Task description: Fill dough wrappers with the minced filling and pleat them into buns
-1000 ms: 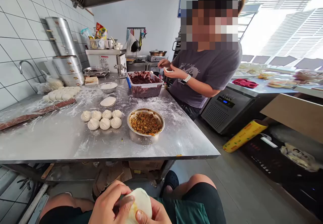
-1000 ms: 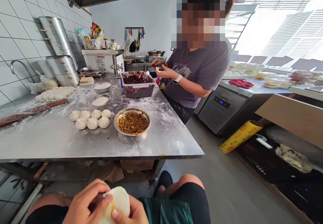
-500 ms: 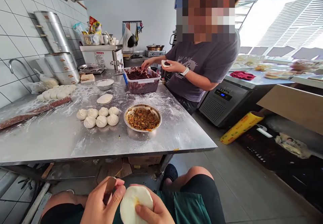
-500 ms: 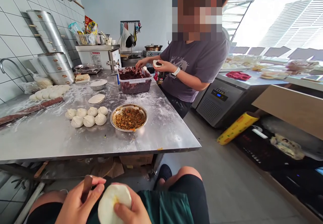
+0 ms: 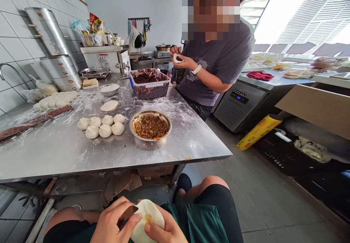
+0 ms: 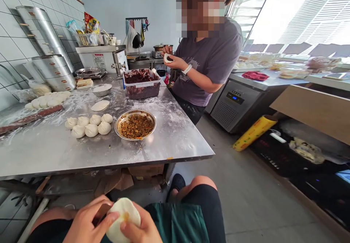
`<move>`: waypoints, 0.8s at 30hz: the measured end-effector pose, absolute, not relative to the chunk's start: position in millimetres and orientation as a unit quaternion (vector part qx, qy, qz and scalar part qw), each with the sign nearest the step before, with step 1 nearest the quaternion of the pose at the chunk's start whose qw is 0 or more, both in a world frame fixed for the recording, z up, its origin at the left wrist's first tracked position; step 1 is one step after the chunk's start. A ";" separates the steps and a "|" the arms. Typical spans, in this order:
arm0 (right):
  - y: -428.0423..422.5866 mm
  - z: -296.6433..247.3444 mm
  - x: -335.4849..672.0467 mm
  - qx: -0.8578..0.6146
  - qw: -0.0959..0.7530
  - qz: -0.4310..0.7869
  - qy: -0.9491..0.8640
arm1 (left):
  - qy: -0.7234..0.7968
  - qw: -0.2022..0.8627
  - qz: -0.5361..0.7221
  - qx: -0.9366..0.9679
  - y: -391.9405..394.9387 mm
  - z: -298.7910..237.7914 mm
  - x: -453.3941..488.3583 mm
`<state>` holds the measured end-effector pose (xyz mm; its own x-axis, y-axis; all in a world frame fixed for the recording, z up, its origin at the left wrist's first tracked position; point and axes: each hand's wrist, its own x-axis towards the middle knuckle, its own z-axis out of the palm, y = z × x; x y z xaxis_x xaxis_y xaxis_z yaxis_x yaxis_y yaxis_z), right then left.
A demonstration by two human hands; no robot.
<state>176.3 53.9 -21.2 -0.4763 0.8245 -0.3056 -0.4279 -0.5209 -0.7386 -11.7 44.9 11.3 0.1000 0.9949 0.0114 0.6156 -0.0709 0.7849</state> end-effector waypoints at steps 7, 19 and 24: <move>59.9 -33.6 178.8 -0.416 0.408 0.730 -0.358 | 0.644 0.297 0.301 0.638 39.4 1.2 -7.5; 51.0 -39.3 176.9 -0.353 0.430 0.787 -0.264 | 0.672 0.375 0.225 0.597 38.5 9.6 -12.2; 55.2 -26.0 186.7 -0.348 0.316 0.818 -0.330 | 0.630 0.338 0.130 0.687 55.9 33.5 -12.3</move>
